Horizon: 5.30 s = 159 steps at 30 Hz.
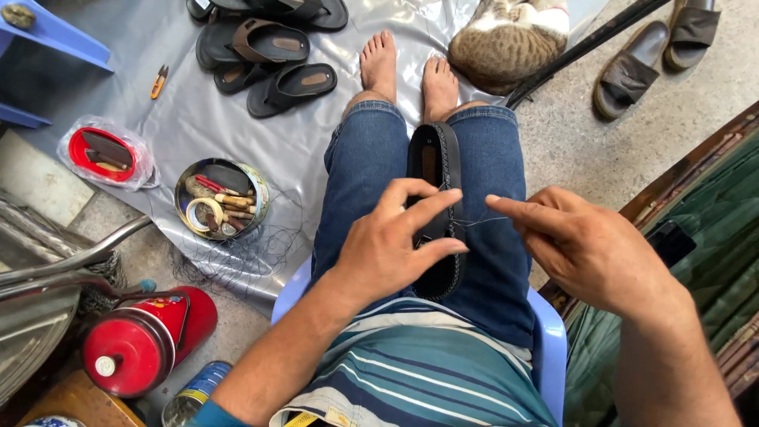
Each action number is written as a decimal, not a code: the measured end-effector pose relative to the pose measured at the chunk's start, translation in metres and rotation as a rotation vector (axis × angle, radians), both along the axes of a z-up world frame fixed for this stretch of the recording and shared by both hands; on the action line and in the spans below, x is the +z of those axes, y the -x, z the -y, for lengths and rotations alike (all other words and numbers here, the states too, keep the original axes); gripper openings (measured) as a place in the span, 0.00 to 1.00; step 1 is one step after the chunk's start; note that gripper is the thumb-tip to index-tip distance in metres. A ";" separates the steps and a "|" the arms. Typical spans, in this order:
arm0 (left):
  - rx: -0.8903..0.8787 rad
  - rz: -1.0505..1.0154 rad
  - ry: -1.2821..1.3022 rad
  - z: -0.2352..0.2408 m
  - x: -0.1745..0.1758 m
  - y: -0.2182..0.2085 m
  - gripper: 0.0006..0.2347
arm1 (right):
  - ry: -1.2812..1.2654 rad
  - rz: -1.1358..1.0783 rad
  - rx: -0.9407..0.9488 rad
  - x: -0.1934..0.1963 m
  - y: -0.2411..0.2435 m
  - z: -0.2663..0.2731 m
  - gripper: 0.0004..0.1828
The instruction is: The person sews a black slipper using a needle and thread, pulling the thread through the sole and upper repeatedly. The person holds the slipper on their lap and occasionally turns it to continue stitching along the edge.
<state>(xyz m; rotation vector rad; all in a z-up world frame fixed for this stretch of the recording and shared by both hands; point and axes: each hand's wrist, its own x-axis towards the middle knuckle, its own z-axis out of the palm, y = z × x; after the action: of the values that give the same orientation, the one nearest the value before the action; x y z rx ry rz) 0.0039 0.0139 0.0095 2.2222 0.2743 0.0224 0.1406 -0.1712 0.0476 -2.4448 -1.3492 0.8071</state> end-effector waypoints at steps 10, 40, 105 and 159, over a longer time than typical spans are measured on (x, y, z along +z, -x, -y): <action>0.142 0.080 0.060 0.010 -0.012 -0.008 0.04 | 0.058 -0.300 -0.125 -0.007 0.001 -0.011 0.43; 0.019 0.195 0.179 -0.014 -0.012 0.021 0.12 | -1.029 -0.288 -1.115 -0.111 -0.077 0.110 0.09; -0.024 -0.131 0.285 -0.025 -0.009 0.004 0.23 | -0.232 -0.151 0.189 0.007 -0.019 -0.012 0.19; 0.244 0.352 -0.001 0.040 -0.047 0.018 0.05 | -0.287 0.099 0.304 -0.050 -0.013 -0.023 0.13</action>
<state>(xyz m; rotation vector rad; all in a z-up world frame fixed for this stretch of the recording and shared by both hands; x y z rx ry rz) -0.0140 -0.0261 -0.0379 2.1271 0.3462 0.5390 0.1533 -0.1479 -0.0020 -2.1130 -1.7667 0.5124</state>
